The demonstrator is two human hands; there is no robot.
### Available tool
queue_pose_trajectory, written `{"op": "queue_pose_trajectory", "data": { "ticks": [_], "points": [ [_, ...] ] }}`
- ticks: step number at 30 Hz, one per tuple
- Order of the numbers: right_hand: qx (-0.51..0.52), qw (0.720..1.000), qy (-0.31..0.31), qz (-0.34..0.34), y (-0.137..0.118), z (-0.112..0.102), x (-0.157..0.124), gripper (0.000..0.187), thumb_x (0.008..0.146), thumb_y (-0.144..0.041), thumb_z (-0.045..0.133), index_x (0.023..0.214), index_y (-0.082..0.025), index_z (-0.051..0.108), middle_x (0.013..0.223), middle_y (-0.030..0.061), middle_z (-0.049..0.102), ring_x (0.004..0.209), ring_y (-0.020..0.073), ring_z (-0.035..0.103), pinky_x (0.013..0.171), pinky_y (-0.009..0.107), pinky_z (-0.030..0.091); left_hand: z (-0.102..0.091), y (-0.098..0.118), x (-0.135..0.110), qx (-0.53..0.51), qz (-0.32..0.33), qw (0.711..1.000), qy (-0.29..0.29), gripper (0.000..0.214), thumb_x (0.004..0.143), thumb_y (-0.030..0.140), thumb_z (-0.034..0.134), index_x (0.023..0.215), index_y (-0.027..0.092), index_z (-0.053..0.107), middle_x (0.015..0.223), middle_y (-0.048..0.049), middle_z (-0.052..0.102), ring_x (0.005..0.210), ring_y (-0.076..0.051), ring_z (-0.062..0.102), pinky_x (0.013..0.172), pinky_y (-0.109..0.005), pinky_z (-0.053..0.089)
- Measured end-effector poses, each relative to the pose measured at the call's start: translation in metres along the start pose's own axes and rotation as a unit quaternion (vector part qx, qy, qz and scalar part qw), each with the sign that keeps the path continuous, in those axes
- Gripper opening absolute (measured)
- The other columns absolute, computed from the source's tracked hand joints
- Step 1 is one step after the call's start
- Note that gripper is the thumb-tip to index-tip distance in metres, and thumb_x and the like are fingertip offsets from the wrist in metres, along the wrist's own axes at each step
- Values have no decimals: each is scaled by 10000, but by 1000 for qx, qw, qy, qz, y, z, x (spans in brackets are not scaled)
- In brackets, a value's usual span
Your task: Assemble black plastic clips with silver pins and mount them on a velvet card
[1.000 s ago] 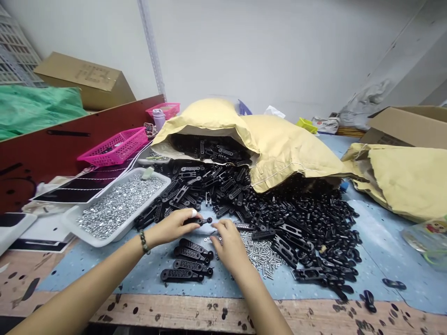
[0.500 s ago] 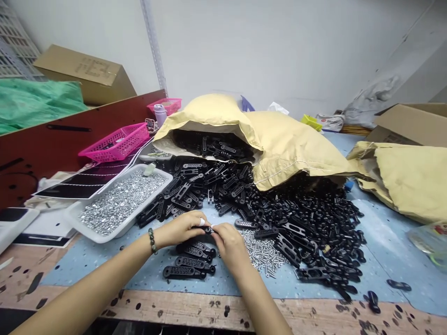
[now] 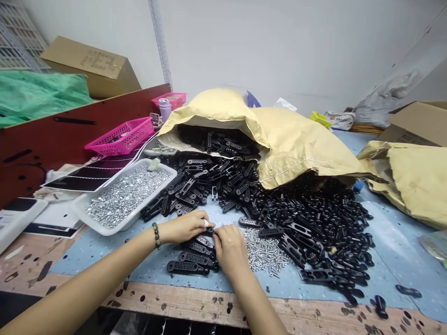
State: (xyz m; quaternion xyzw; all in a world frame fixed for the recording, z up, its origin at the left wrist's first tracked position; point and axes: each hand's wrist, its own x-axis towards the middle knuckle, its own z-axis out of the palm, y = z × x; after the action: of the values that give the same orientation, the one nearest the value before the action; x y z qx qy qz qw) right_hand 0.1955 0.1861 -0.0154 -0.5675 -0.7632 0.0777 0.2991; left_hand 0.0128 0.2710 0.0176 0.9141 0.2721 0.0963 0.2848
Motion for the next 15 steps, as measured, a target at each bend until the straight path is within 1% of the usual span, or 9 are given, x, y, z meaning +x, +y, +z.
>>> {"op": "queue_pose_trajectory", "data": {
  "ticks": [5,8,10,12,13,15],
  "points": [
    [-8,1000,-17,-8,0,0,1,118,876,-153,532,878,-205,637,812,56,637,812,237,540,736,368,439,-3,-2,5,-9,-3,1000,-19,205,878,180,541,1000,213,702,926,-38,648,889,-172,602,851,-265,450],
    [-2,999,-29,-13,2,-4,-1,138,890,-189,526,930,-219,654,931,68,647,866,240,565,764,382,458,-3,0,4,-8,-8,1000,-21,201,859,184,564,996,217,708,923,-39,669,902,-178,616,857,-266,451],
    [17,999,-31,-16,2,-11,-4,195,915,-202,480,1025,-232,638,1033,76,635,934,243,570,811,396,461,-3,3,1,-5,-17,1000,-17,218,852,173,560,1012,211,704,942,-47,678,912,-187,620,862,-277,454],
    [43,998,-35,-24,2,-20,-9,245,933,-184,427,1103,-241,593,1074,77,624,978,240,564,845,403,456,-3,7,-4,-3,-28,1000,-13,244,852,156,539,1030,212,696,962,-50,685,925,-194,623,862,-287,459],
    [55,997,-39,-29,1,-26,-12,251,934,-169,412,1111,-242,574,1068,75,623,983,237,561,850,403,454,-4,9,-7,-3,-32,999,-13,256,854,145,525,1033,216,694,966,-47,689,929,-193,626,860,-285,461],
    [73,996,-47,-33,-2,-37,-20,207,929,-148,407,1044,-236,555,1009,69,622,956,232,558,829,390,457,-6,14,-15,-3,-39,999,-17,273,858,124,502,1019,226,697,955,-36,696,927,-184,635,854,-275,465]
  ]
}}
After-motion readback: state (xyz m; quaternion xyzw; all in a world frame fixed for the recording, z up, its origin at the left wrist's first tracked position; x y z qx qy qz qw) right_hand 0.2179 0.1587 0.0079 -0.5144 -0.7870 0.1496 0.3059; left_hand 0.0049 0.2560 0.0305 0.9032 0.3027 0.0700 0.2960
